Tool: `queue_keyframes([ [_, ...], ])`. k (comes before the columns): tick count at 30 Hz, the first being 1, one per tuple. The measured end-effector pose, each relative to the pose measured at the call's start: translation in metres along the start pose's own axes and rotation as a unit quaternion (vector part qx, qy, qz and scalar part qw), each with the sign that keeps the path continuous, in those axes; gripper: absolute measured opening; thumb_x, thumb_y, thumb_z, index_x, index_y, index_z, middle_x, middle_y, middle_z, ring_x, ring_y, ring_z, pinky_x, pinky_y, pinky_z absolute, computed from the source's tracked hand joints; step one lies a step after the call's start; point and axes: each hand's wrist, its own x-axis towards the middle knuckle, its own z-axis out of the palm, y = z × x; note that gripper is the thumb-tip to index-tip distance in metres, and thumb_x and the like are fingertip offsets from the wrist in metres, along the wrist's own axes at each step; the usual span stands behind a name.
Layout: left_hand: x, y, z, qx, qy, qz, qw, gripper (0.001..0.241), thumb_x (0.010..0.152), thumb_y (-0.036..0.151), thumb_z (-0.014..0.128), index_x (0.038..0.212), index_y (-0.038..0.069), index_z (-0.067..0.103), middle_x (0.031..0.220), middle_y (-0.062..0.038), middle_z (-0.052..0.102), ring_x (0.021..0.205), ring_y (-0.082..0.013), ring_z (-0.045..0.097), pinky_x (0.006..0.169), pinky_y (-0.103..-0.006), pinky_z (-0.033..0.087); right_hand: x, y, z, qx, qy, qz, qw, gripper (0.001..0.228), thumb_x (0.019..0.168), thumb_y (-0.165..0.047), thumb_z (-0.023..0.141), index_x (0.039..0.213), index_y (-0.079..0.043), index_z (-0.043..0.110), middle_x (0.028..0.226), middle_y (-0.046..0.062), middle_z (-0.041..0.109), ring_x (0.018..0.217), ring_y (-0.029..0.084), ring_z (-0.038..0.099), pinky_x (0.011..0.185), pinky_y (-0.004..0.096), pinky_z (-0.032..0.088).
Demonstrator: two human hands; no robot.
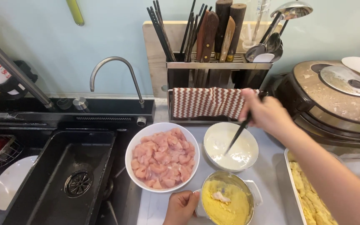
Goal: Coat pieces of raw meat in a liquid mixture and then breadcrumbs before placing them in a tray.
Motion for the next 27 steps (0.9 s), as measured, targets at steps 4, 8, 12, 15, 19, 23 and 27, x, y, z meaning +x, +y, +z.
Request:
queue_keyframes([
  [4,0.0,0.004,0.001,0.003,0.008,0.003,1.0,0.04,0.101,0.02,0.065,0.065,0.003,0.062,0.057,0.002,0.057,0.05,-0.0054,0.051,0.047,-0.0267,0.049,0.051,0.016,0.041,-0.052,-0.118,0.065,0.99,0.076,0.095,-0.07,0.05,0.083,-0.001,0.079,0.065,0.012,0.07,0.056,0.02,0.062,0.06,0.036,0.053],
  [8,-0.005,0.013,0.002,0.002,0.006,0.006,1.0,0.041,0.101,0.02,0.065,0.064,0.003,0.06,0.057,0.002,0.057,0.049,-0.0055,0.051,0.046,-0.0264,0.048,0.038,0.032,0.052,-0.094,-0.088,-0.064,0.99,0.051,0.084,-0.052,0.072,0.107,-0.006,0.071,0.074,0.007,0.077,0.058,0.016,0.069,0.058,0.029,0.055],
  [12,-0.011,0.031,0.008,0.015,0.007,0.015,1.0,0.042,0.101,0.02,0.065,0.063,0.003,0.059,0.056,0.003,0.055,0.049,-0.0052,0.051,0.045,-0.026,0.047,-0.03,0.081,0.073,-0.004,-0.183,0.003,0.983,0.037,0.096,-0.039,0.06,0.104,-0.009,0.079,0.08,0.007,0.078,0.064,0.015,0.072,0.057,0.031,0.057],
  [15,-0.013,0.037,0.009,0.027,0.004,0.024,0.999,0.042,0.101,0.02,0.065,0.063,0.003,0.058,0.057,0.004,0.054,0.05,-0.0044,0.049,0.045,-0.0257,0.045,-0.107,0.125,0.107,0.03,-0.412,0.091,0.906,0.041,0.098,-0.044,0.061,0.103,-0.008,0.082,0.088,0.004,0.082,0.075,0.012,0.074,0.069,0.03,0.06],
  [19,-0.016,0.042,0.011,0.034,0.004,0.029,0.999,0.04,0.101,0.02,0.065,0.065,0.003,0.059,0.058,0.004,0.054,0.051,-0.0039,0.047,0.046,-0.0255,0.045,-0.145,0.128,0.111,0.03,-0.39,0.047,0.919,0.038,0.094,-0.039,0.064,0.115,-0.011,0.08,0.095,0.001,0.084,0.085,0.011,0.076,0.079,0.029,0.061],
  [23,-0.017,0.042,0.012,0.034,0.002,0.026,0.999,0.041,0.101,0.02,0.065,0.064,0.003,0.057,0.058,0.004,0.054,0.051,-0.0039,0.047,0.047,-0.0253,0.043,-0.155,0.133,0.115,-0.035,-0.34,-0.024,0.939,0.037,0.095,-0.037,0.064,0.118,-0.011,0.078,0.103,0.006,0.084,0.093,0.017,0.075,0.085,0.031,0.059],
  [27,-0.016,0.046,0.012,0.027,-0.003,0.023,0.999,0.043,0.102,0.021,0.064,0.063,0.004,0.056,0.057,0.005,0.053,0.051,-0.0039,0.046,0.047,-0.0257,0.046,-0.155,0.098,0.111,-0.096,-0.224,-0.076,0.967,0.035,0.091,-0.031,0.07,0.122,-0.013,0.075,0.114,0.006,0.078,0.101,0.024,0.074,0.089,0.035,0.057],
])
